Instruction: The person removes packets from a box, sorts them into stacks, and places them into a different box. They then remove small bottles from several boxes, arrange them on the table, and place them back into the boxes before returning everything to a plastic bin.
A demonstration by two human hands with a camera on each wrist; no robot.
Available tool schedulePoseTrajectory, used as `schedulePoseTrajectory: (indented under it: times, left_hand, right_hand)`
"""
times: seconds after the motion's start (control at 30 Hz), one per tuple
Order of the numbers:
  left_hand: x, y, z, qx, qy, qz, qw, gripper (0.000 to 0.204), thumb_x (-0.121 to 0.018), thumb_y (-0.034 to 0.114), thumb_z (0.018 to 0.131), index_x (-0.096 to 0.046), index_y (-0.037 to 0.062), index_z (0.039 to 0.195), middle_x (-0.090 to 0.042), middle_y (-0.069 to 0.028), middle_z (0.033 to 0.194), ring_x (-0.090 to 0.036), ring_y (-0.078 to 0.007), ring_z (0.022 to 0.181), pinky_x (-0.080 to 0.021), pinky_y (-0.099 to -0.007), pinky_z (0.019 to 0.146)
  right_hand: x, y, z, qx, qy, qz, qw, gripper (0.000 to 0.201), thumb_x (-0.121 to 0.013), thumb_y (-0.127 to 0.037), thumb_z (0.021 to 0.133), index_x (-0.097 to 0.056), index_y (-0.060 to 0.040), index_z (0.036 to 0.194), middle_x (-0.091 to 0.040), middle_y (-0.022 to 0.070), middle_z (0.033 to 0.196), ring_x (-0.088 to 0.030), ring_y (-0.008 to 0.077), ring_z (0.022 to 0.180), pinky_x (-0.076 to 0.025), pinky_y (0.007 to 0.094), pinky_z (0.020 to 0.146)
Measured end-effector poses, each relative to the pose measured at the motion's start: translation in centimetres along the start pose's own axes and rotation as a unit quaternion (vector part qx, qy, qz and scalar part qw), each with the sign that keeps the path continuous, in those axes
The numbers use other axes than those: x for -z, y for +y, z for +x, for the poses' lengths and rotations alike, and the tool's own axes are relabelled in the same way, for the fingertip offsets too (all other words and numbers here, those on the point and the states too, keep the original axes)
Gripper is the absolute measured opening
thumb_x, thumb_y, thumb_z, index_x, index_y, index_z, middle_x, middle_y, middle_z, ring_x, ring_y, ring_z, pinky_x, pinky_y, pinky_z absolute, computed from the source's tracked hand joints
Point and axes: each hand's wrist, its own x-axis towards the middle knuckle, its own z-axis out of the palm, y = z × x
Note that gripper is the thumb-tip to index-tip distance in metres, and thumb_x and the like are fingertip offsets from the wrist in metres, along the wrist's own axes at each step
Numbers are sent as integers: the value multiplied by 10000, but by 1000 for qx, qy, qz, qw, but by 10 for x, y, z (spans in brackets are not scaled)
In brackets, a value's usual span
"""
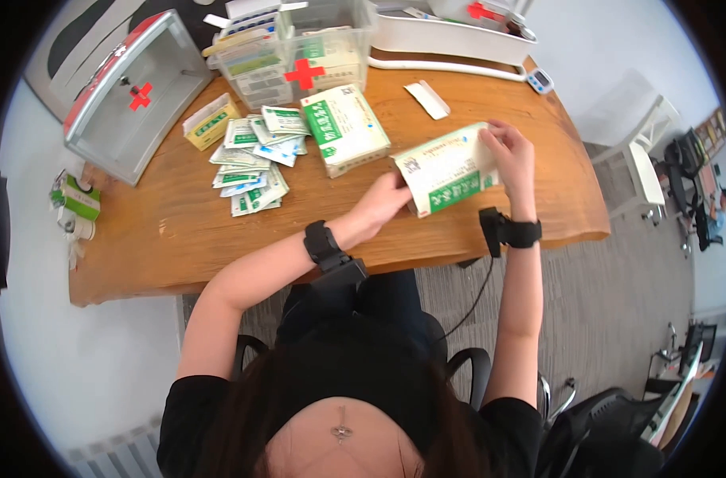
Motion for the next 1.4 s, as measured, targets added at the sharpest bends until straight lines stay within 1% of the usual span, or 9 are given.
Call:
schedulePoseTrajectory:
  times: [0.23, 0.57, 0.9, 0.97, 1.03, 1.1, 1.17, 1.23, 1.4]
  left_hand:
    - [-1, -10, 20, 40, -107, -145, 983, 307, -527, 180, 951, -515, 11, 1208, -636, -68, 1012, -625, -102, 789, -511, -238, 594]
    - [-18, -24, 32, 29, 4, -182, 983, 332, -569, 168, 934, -505, 5, 1217, -601, -75, 1138, -608, -97, 957, -525, -233, 729]
    - [-19, -7, 36, -61, 20, -18, 998, 343, -573, 109, 923, -487, -11, 1233, -605, -84, 1128, -613, -112, 937, -535, -243, 729]
    - [-17, 0, 33, -153, -4, -37, 987, 304, -582, 157, 918, -533, -19, 1161, -629, -98, 1068, -610, -121, 927, -521, -268, 736]
    - [-18, 7, 31, -167, 39, -40, 984, 252, -575, 148, 918, -571, -35, 1090, -651, -99, 989, -627, -126, 868, -520, -265, 696]
    - [-11, 13, 33, -56, 29, -31, 998, 226, -585, 112, 899, -591, -57, 1048, -659, -110, 939, -634, -139, 851, -511, -261, 676]
    - [-10, 13, 33, -64, 30, -26, 997, 207, -581, 80, 888, -604, -75, 1022, -665, -108, 912, -641, -152, 841, -504, -265, 674]
    - [-11, 5, 35, -103, 65, -105, 987, 222, -577, 65, 883, -597, -85, 1045, -664, -110, 952, -645, -165, 853, -507, -279, 707]
    - [-5, -5, 41, -42, 43, -211, 976, 315, -578, 55, 885, -529, -76, 1166, -626, -129, 1109, -630, -189, 968, -527, -304, 798]
  right_hand:
    - [-14, -7, -2, 17, 8, -47, 999, 221, -695, -180, 809, -679, 21, 900, -648, 105, 1132, -622, 189, 969, -474, 297, 835]
    - [-16, -15, -4, 37, 7, -72, 997, 227, -675, -190, 833, -672, 30, 889, -624, 117, 1164, -608, 165, 956, -473, 306, 842]
    - [7, -13, -8, 12, -8, -24, 1000, 207, -646, -192, 881, -627, 5, 822, -590, 111, 1196, -573, 137, 982, -432, 270, 865]
    - [15, -5, -7, 13, -7, -20, 1000, 209, -643, -198, 886, -620, -2, 818, -585, 101, 1198, -563, 124, 989, -416, 260, 880]
    - [25, 3, -5, 45, 18, -12, 999, 243, -670, -246, 860, -645, -5, 839, -634, 90, 1104, -577, 139, 951, -441, 267, 839]
    - [30, 1, -5, 47, 25, -20, 998, 237, -667, -240, 862, -639, -5, 848, -643, 84, 1065, -567, 121, 938, -426, 256, 847]
    - [35, -2, -2, 40, 37, -28, 998, 240, -662, -242, 868, -637, -4, 848, -657, 63, 982, -569, 96, 916, -433, 250, 822]
    - [39, -8, 1, 42, 42, -46, 997, 238, -662, -247, 869, -637, -11, 854, -661, 38, 862, -585, 80, 823, -456, 246, 745]
    - [42, -54, 18, 132, 72, -188, 970, 244, -642, -264, 884, -636, -21, 869, -658, 29, 756, -595, 79, 684, -476, 241, 610]
